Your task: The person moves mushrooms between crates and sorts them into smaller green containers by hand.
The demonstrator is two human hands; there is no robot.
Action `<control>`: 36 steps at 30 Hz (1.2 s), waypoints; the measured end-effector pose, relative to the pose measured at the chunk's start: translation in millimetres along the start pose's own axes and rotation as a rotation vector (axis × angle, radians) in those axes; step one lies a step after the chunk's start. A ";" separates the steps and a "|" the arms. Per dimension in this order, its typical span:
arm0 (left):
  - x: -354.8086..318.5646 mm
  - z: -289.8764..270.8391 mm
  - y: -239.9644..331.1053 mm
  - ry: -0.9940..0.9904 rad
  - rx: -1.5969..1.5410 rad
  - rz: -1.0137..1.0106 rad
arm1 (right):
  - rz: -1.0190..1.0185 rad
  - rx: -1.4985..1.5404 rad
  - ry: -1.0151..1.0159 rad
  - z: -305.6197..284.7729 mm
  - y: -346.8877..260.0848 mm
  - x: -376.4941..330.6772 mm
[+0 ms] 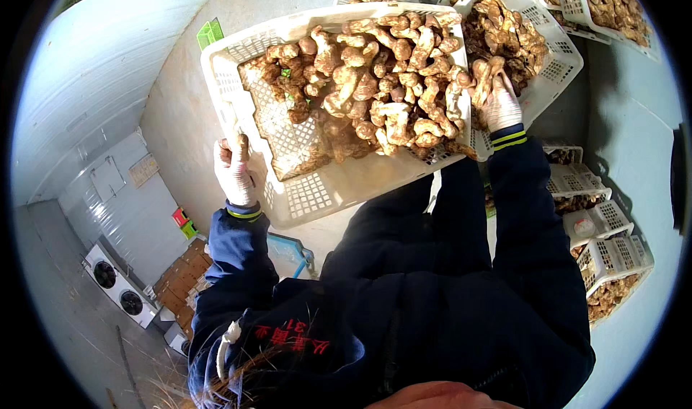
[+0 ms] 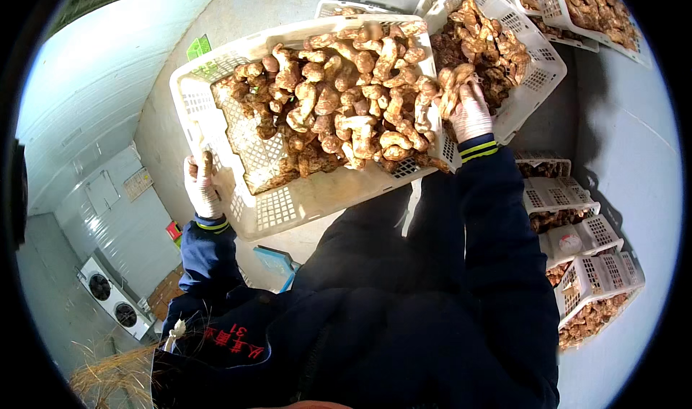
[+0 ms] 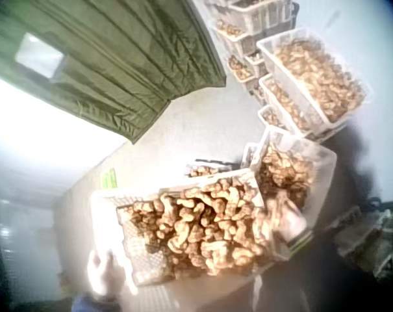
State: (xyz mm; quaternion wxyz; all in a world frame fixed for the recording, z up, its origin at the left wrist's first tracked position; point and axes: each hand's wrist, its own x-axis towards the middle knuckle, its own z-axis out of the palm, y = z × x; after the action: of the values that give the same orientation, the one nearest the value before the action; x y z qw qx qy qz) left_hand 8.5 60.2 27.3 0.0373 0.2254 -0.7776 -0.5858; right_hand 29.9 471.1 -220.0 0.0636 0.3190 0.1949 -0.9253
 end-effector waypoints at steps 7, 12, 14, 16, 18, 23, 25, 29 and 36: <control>-5.0 2.2 3.4 0.001 0.039 -0.009 | -0.471 -0.810 0.182 -18.7 10.0 -33.0; -1.3 -2.1 4.0 -0.016 0.050 -0.017 | -0.318 -1.779 -0.522 48.9 47.8 -63.7; -9.1 13.7 13.0 0.015 0.005 -0.023 | -0.539 -2.104 -0.601 42.5 64.9 -64.7; -2.1 -2.3 2.7 -0.040 0.014 -0.027 | -0.636 -2.285 -0.616 36.8 75.0 -62.4; -0.1 -3.5 2.4 -0.023 0.004 -0.026 | -0.490 -2.174 -0.588 44.6 68.2 -57.4; -1.5 -7.4 2.0 -0.031 0.078 -0.030 | -0.175 -1.262 -0.252 52.7 46.3 -68.8; -3.6 -3.7 3.9 -0.025 0.033 -0.035 | 0.030 -0.779 -0.226 26.4 43.1 -61.6; -5.4 -4.3 4.2 -0.057 0.012 0.025 | 0.219 -0.136 -0.174 3.7 46.7 -52.4; -5.0 -3.6 4.0 -0.028 0.015 -0.035 | 0.350 -0.027 -0.396 25.6 31.2 -54.5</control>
State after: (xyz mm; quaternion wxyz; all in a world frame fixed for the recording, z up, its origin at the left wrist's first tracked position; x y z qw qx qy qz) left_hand 12.9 59.8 33.1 0.0145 0.2309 -0.7783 -0.5837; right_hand 65.9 431.9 -178.1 0.2639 0.1594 0.1328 -0.9420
